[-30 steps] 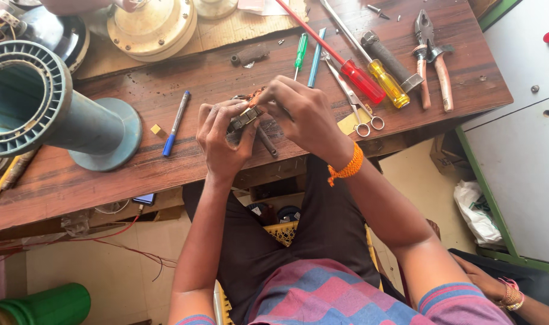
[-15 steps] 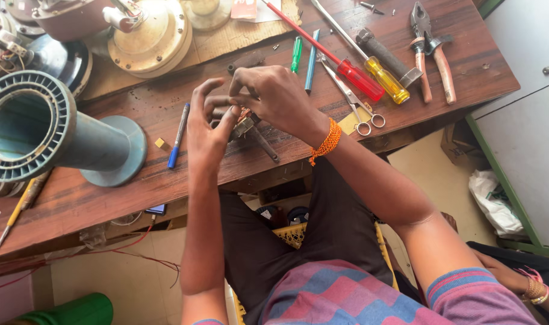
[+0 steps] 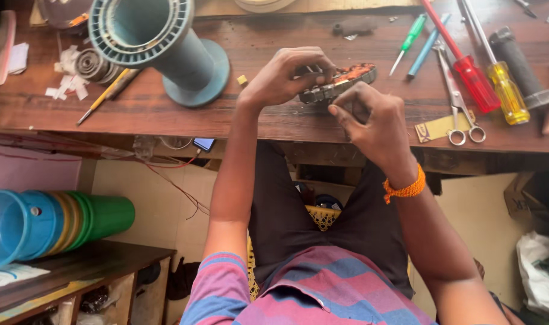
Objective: The person sits at a workbench reworking an electric motor armature, pressing and fitting small copper commutator segments and insulation pieces into slots around the rotor by hand, turning the armature to work around its circumference, and manipulating small components at the end.
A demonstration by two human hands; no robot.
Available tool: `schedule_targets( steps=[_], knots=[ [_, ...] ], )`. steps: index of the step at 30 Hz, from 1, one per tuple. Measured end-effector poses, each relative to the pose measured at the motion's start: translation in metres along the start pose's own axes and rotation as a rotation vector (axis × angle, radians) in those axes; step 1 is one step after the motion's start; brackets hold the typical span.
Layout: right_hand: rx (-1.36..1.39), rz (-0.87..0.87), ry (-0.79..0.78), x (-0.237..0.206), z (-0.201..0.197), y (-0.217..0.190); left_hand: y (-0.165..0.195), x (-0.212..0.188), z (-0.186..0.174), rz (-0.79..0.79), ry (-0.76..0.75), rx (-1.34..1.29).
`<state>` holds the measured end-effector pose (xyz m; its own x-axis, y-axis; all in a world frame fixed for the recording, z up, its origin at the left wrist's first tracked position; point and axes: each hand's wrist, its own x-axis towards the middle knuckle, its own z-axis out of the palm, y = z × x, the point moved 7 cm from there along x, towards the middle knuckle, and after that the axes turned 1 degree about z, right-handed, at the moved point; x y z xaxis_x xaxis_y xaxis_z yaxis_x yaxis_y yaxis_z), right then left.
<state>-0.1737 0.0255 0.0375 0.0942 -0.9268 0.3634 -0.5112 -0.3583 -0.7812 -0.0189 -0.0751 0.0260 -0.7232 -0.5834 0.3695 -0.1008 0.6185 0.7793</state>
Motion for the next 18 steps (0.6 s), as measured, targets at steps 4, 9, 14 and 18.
schedule_targets(
  steps=[4,9,14,18],
  knots=[
    [0.054,0.057,0.07,-0.008,0.011,0.014,0.014,-0.003,-0.002,0.04,-0.03,0.019],
    [0.352,0.157,0.088,-0.018,0.017,0.04,0.032,-0.009,0.007,0.068,0.083,-0.012],
    [0.282,0.139,0.228,-0.02,-0.012,0.058,0.041,-0.011,0.031,0.006,0.406,0.296],
    [0.15,0.082,0.228,-0.01,-0.032,0.058,0.052,-0.021,0.045,0.032,0.613,0.504]
  ],
)
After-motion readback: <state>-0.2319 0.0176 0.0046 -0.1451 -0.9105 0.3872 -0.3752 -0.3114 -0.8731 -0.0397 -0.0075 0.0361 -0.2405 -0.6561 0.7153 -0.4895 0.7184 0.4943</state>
